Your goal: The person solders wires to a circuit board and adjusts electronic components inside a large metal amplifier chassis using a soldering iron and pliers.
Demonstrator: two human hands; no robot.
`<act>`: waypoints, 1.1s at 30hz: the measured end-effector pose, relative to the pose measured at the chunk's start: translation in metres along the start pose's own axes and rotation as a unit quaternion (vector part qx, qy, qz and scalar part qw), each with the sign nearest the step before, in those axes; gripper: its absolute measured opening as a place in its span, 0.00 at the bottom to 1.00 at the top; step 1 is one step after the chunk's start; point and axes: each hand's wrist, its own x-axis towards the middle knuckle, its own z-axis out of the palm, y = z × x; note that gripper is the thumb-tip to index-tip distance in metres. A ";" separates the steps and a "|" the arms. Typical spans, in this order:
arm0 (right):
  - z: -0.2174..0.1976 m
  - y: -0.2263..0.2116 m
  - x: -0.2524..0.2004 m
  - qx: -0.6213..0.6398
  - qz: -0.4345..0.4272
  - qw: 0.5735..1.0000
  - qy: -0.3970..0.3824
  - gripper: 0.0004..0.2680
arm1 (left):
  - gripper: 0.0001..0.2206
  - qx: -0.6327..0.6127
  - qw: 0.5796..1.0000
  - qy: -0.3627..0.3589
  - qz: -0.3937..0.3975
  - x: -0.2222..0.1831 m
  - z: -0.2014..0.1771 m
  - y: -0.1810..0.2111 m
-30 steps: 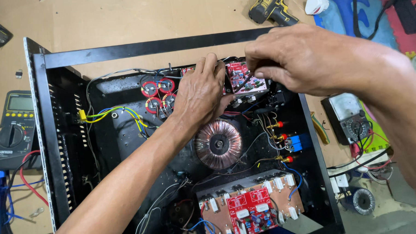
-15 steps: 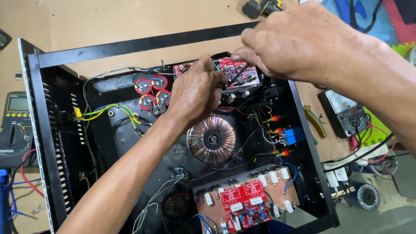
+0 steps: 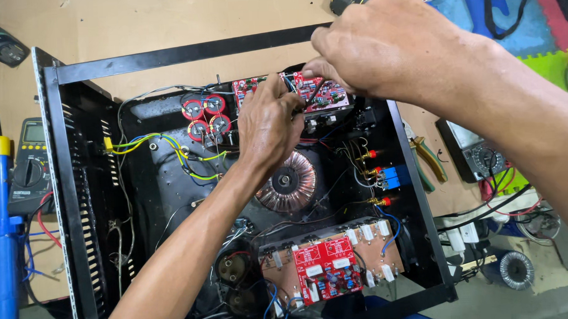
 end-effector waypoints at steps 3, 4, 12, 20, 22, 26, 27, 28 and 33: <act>0.008 0.002 -0.001 0.158 -0.115 0.980 0.046 0.07 | 0.09 0.004 1.000 0.030 0.004 -0.003 0.007 -0.003; 0.007 -0.002 -0.001 0.159 -0.112 0.980 0.047 0.07 | 0.09 0.005 1.000 0.029 0.007 -0.003 0.008 -0.002; 0.000 -0.006 -0.005 0.165 -0.070 0.983 0.027 0.08 | 0.08 0.031 0.998 0.047 -0.011 -0.004 0.016 -0.002; 0.008 -0.005 0.002 0.116 -0.056 0.991 0.045 0.10 | 0.07 0.030 0.998 0.048 -0.033 -0.005 0.017 0.002; 0.012 -0.006 0.003 0.057 -0.003 0.997 0.051 0.18 | 0.06 0.035 0.998 0.033 -0.041 -0.005 0.018 0.003; 0.009 -0.003 -0.003 0.142 -0.076 0.985 0.055 0.09 | 0.04 0.043 0.998 0.048 -0.024 -0.003 0.015 0.005; 0.008 -0.004 -0.006 0.150 -0.082 0.984 0.053 0.11 | 0.04 0.046 0.998 0.047 -0.019 -0.003 0.014 0.006; 0.008 -0.003 -0.005 0.150 -0.081 0.984 0.052 0.11 | 0.04 0.046 0.998 0.047 -0.019 -0.003 0.015 0.005; 0.016 0.003 -0.005 0.134 -0.142 0.976 0.093 0.15 | 0.06 0.031 0.997 0.061 -0.028 -0.004 0.018 0.007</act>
